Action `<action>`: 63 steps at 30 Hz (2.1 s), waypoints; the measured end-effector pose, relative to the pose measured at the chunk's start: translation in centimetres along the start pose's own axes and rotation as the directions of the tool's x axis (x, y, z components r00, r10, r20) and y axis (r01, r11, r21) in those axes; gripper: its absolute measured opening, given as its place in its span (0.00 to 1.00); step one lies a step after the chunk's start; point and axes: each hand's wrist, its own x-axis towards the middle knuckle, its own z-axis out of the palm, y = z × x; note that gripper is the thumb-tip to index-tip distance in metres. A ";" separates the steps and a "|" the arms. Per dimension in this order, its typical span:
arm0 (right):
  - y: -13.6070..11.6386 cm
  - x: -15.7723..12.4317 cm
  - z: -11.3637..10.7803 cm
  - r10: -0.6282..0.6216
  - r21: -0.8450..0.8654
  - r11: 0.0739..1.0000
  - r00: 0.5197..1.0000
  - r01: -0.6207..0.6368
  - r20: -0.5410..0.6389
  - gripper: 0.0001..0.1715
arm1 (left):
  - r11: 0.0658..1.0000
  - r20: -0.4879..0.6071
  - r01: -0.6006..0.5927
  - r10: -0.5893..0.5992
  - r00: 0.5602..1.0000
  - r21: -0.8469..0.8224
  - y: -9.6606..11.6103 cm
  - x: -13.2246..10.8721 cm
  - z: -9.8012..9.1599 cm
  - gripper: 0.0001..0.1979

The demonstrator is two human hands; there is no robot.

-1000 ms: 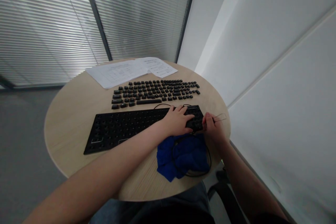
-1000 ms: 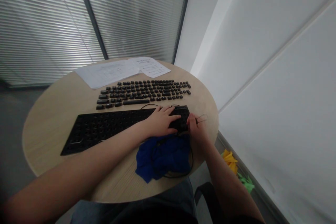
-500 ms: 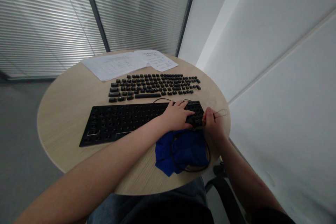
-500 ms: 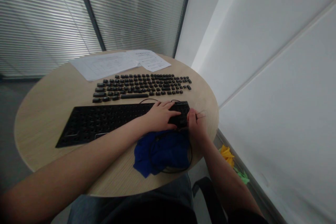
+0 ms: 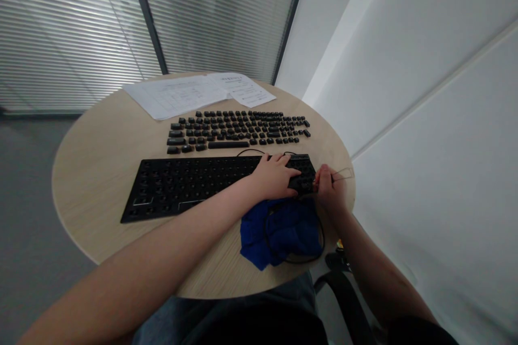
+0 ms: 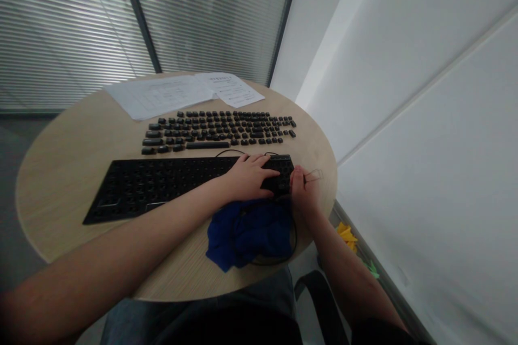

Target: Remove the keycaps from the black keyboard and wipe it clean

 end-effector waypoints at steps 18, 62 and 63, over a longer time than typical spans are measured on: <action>-1.7 0.9 0.8 -0.098 0.265 0.956 0.989 0.124 -0.109 0.37 | 0.999 -0.016 0.006 -0.006 1.000 -0.042 -0.2 -0.1 0.0 0.35; -2.0 -0.8 -1.3 -0.565 0.057 0.817 0.777 0.573 0.278 0.13 | 0.909 -0.281 0.159 -0.280 0.918 -0.386 1.1 -0.2 -1.5 0.12; -2.0 -0.8 -1.3 -0.562 0.065 0.820 0.779 0.568 0.278 0.13 | 0.908 -0.283 0.158 -0.280 0.917 -0.388 1.1 -0.1 -1.5 0.12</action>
